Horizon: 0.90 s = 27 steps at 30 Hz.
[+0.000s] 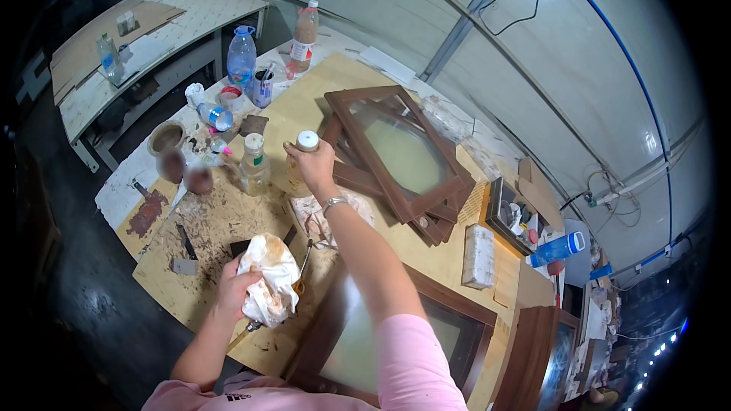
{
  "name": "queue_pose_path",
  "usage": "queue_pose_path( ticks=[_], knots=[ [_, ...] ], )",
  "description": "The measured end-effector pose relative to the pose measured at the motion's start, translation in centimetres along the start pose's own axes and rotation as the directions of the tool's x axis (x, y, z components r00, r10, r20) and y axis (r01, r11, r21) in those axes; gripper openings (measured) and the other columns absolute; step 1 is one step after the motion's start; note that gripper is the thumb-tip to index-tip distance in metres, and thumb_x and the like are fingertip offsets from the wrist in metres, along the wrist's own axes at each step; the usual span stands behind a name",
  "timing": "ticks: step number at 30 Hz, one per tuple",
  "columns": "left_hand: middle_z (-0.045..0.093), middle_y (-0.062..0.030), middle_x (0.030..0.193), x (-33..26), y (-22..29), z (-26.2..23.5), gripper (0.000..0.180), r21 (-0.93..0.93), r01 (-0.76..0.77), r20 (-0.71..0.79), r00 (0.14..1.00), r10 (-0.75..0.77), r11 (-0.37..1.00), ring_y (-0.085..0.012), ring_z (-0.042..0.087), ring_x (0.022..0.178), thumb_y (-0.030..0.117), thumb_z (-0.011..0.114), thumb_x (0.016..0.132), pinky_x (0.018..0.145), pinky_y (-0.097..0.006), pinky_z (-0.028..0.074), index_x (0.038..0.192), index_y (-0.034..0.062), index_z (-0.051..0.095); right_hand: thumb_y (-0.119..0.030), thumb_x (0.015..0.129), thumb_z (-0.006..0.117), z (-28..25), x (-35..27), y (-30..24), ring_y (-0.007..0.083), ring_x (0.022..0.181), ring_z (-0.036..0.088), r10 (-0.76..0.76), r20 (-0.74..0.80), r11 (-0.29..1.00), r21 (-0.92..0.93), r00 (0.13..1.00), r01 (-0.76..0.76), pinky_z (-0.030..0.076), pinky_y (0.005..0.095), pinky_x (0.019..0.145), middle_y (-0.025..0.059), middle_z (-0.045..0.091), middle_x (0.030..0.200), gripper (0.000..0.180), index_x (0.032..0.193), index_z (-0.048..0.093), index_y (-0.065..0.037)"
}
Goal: The person wipes glass panes within wooden frames using a cloth and liquid, and sands parts of the wooden frames with a sanding block.
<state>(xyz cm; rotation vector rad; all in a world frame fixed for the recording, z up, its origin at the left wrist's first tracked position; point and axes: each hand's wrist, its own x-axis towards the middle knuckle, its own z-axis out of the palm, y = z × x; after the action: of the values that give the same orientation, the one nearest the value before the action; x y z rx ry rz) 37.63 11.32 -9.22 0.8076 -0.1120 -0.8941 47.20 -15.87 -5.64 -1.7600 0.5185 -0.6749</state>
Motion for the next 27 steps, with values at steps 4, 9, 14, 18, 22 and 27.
queue_pose_path(
  ticks=[4,9,14,18,22,27],
  knots=[
    [0.064,-0.0130,0.119,-0.7,-1.1,-0.9,0.047,0.073,-0.003,-0.007,1.000,0.004,0.997,-0.0192,0.065,0.102,-0.007,0.049,0.088,0.089,-0.032,0.053,0.135,-0.0049,0.050,-0.021,0.076,0.083,1.0,0.4,1.5,0.0128,0.072,0.064,0.016,-0.022,0.999,0.033,1.000,-0.015,0.052,0.0307,0.069,0.0068,0.070,0.078,0.029,0.080,0.065,0.002],
    [0.065,-0.0127,0.120,-0.4,-1.9,1.4,0.045,0.261,-0.031,0.123,0.992,-0.002,0.965,-0.0141,0.065,0.095,-0.006,0.049,0.091,0.082,-0.028,0.054,0.136,-0.0036,0.050,-0.031,0.078,0.081,-4.3,-0.4,5.1,0.0276,0.109,0.064,-0.065,-0.072,0.995,-0.082,0.995,0.059,0.049,0.0381,0.094,0.0206,0.066,0.116,0.062,0.122,0.059,0.006],
    [0.050,-0.0136,0.143,-3.8,-5.1,4.7,0.050,0.568,-0.823,0.805,0.562,-0.190,-0.026,-0.0277,0.047,0.133,0.007,0.056,0.083,0.111,-0.049,0.036,0.134,0.0063,0.055,-0.035,0.083,0.075,-18.9,-10.4,2.0,0.0354,0.114,0.059,-0.063,-0.126,0.681,-0.730,0.990,-0.050,0.046,0.0397,0.098,0.0254,0.059,0.125,0.065,0.129,0.054,0.006],
    [0.040,-0.0063,0.153,1.5,-7.7,7.0,0.053,0.454,-0.866,0.766,0.499,-0.407,-0.207,-0.0202,0.031,0.145,0.023,0.054,0.095,0.120,-0.052,0.017,0.145,0.0135,0.043,-0.030,0.081,0.072,-37.0,-26.6,6.1,0.0411,0.112,0.056,-0.275,-0.482,0.281,-0.868,0.832,-0.410,0.043,0.0464,0.099,0.0269,0.060,0.119,0.051,0.117,0.060,0.004],
    [0.042,-0.0094,0.151,7.0,-8.5,11.0,0.050,0.532,-0.810,0.771,0.583,-0.254,-0.247,-0.0243,0.035,0.142,0.018,0.057,0.091,0.118,-0.051,0.021,0.140,0.0088,0.048,-0.044,0.091,0.061,-44.0,-43.5,5.2,0.0454,0.108,0.058,0.058,-0.811,0.239,-0.555,0.582,-0.797,0.046,0.0465,0.092,0.0320,0.063,0.110,0.059,0.116,0.059,0.010],
    [0.048,-0.0116,0.146,-1.9,-6.8,5.7,0.047,0.431,-0.902,0.806,0.387,-0.449,-0.003,-0.0307,0.042,0.137,0.015,0.058,0.089,0.117,-0.055,0.023,0.135,0.0074,0.053,-0.043,0.099,0.048,-42.9,-52.5,6.5,0.0394,0.083,0.064,0.274,-0.796,0.579,-0.311,0.539,-0.754,0.048,0.0427,0.079,0.0283,0.065,0.082,0.061,0.091,0.062,0.016]
  ],
)
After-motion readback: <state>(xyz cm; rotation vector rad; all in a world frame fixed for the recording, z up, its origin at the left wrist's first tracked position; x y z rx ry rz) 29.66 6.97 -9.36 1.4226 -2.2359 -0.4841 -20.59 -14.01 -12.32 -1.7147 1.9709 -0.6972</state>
